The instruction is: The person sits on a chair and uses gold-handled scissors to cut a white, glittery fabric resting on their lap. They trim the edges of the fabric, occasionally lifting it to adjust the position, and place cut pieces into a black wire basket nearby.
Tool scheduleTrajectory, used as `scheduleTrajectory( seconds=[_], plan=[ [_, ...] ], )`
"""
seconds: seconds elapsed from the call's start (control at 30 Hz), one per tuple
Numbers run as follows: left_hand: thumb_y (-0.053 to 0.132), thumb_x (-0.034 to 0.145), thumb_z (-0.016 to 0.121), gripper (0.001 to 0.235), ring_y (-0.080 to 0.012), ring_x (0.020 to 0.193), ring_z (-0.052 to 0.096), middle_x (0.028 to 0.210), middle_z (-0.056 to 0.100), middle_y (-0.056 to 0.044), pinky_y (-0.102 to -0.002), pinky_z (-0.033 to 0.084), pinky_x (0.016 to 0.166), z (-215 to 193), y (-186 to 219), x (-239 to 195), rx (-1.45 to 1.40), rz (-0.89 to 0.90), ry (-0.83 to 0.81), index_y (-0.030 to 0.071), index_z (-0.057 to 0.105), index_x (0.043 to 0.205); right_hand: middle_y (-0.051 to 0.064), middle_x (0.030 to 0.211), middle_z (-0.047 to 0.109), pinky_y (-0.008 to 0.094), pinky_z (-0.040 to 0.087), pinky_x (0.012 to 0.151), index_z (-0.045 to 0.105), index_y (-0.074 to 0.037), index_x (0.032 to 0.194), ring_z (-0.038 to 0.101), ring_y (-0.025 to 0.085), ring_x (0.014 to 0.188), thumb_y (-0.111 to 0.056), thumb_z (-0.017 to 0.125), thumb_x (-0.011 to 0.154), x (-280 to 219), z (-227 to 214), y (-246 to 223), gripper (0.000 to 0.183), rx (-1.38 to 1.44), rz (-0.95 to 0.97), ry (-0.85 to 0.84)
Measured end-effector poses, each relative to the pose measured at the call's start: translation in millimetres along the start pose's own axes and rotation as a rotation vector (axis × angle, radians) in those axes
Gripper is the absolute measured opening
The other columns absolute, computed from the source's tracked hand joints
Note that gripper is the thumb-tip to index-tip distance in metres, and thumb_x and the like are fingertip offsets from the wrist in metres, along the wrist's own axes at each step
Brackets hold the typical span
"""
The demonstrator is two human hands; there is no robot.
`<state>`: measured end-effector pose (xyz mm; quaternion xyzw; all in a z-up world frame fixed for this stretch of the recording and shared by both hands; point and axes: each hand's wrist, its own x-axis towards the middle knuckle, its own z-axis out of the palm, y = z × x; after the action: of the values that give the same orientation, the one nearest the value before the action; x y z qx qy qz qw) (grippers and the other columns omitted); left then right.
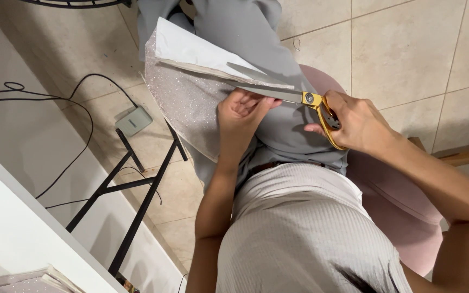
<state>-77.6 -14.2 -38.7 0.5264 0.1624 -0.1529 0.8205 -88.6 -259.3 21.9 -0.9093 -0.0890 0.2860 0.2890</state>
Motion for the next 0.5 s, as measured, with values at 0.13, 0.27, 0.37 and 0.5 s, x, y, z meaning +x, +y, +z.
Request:
scheduleTrajectory(
  seconds=[0.13, 0.27, 0.37, 0.5],
  plan=[
    [-0.003, 0.095, 0.071, 0.036, -0.0352, 0.098, 0.075, 0.11, 0.071, -0.03, -0.051, 0.068, 0.085, -7, 18, 3, -0.092, -0.036, -0.024, -0.016, 0.057, 0.126, 0.012, 0.068, 0.059, 0.038, 0.055, 0.052, 0.062, -0.002, 0.094, 0.065, 0.028, 0.054, -0.048, 0.079, 0.088, 1, 3, 5, 0.049, 0.007, 0.01, -0.017],
    [0.016, 0.107, 0.056, 0.023, -0.0295, 0.087, 0.076, 0.096, 0.073, -0.02, -0.043, 0.069, 0.075, -9, 36, 15, -0.052, 0.032, 0.07, -0.006, 0.061, 0.111, 0.014, 0.067, 0.058, 0.042, 0.054, 0.052, 0.061, -0.001, 0.096, 0.068, 0.033, 0.056, -0.052, 0.08, 0.085, 2, 8, 7, 0.055, -0.044, -0.001, 0.006],
    [0.021, 0.109, 0.053, 0.028, -0.0258, 0.08, 0.077, 0.091, 0.074, -0.016, -0.038, 0.07, 0.07, -13, 31, 22, -0.042, 0.03, 0.106, -0.005, 0.063, 0.109, 0.013, 0.068, 0.058, 0.041, 0.054, 0.052, 0.061, -0.001, 0.096, 0.067, 0.032, 0.056, -0.052, 0.08, 0.085, 0, 12, 13, 0.056, -0.071, -0.008, 0.021],
    [0.017, 0.104, 0.064, 0.025, -0.0295, 0.076, 0.077, 0.088, 0.075, -0.02, -0.041, 0.07, 0.067, -17, 29, 25, -0.019, 0.028, 0.105, -0.008, 0.064, 0.107, 0.012, 0.068, 0.058, 0.041, 0.054, 0.053, 0.061, -0.002, 0.096, 0.066, 0.032, 0.055, -0.053, 0.08, 0.083, 0, 14, 15, 0.056, -0.046, 0.007, 0.034]
  ],
)
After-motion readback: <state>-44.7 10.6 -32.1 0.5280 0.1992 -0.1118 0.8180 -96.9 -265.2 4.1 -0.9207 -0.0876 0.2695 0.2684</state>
